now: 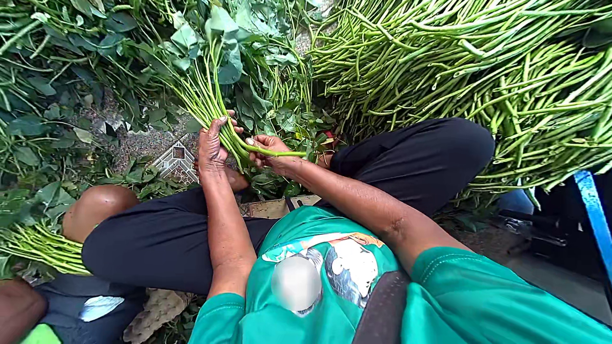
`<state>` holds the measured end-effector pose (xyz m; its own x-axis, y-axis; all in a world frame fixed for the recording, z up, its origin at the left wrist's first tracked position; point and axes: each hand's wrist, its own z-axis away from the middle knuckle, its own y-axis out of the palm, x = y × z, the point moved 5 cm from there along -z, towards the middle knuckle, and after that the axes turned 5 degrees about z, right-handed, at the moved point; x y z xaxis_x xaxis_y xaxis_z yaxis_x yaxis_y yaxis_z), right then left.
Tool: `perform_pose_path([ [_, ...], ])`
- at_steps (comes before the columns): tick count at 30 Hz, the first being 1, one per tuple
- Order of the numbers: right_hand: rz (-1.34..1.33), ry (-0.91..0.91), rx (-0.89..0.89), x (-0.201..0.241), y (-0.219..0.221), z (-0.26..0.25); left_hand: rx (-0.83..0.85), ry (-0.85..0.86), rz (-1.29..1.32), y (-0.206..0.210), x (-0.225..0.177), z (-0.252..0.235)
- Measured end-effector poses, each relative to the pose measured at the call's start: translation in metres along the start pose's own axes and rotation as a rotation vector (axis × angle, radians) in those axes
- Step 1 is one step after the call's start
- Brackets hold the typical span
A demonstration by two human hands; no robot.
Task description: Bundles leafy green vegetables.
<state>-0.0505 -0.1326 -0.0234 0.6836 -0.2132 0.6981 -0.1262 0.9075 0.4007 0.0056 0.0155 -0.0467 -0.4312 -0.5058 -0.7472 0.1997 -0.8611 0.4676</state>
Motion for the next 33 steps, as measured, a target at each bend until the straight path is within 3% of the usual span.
perform_pose_path([
  [3, 0.503, -0.119, 0.035, 0.002, -0.014, 0.013, -0.102, 0.013, 0.105, -0.008, -0.009, -0.002],
  [6, 1.059, 0.063, 0.114, -0.007, -0.050, 0.029, -0.174, 0.050, 0.061, -0.022, -0.024, -0.001],
  [9, 1.519, 0.192, 0.030, 0.005, -0.080, 0.024, -0.192, 0.050, -0.082, -0.020, -0.025, 0.003],
  [14, 1.257, -0.049, -0.128, 0.047, -0.100, -0.024, -0.109, 0.013, -0.229, 0.003, -0.030, 0.011],
  [16, 1.091, 0.021, -0.301, 0.050, -0.136, -0.048, -0.011, 0.063, -0.192, 0.016, -0.037, 0.022],
  [19, 0.602, 0.220, -0.551, 0.024, -0.197, -0.074, 0.089, 0.143, -0.051, 0.027, -0.033, 0.037],
  [23, 0.185, 0.236, -0.652, -0.004, -0.218, -0.081, 0.069, 0.064, 0.193, 0.034, -0.005, 0.027],
  [25, 0.236, 0.185, -0.668, -0.006, -0.219, -0.088, 0.074, -0.009, 0.304, 0.035, 0.007, 0.020],
  [28, 0.570, 0.151, -0.664, 0.011, -0.216, -0.086, 0.021, -0.070, 0.379, 0.030, 0.017, 0.011],
  [33, 1.087, 0.007, -0.564, 0.048, -0.169, -0.069, -0.086, -0.018, 0.023, 0.023, 0.015, 0.012],
])
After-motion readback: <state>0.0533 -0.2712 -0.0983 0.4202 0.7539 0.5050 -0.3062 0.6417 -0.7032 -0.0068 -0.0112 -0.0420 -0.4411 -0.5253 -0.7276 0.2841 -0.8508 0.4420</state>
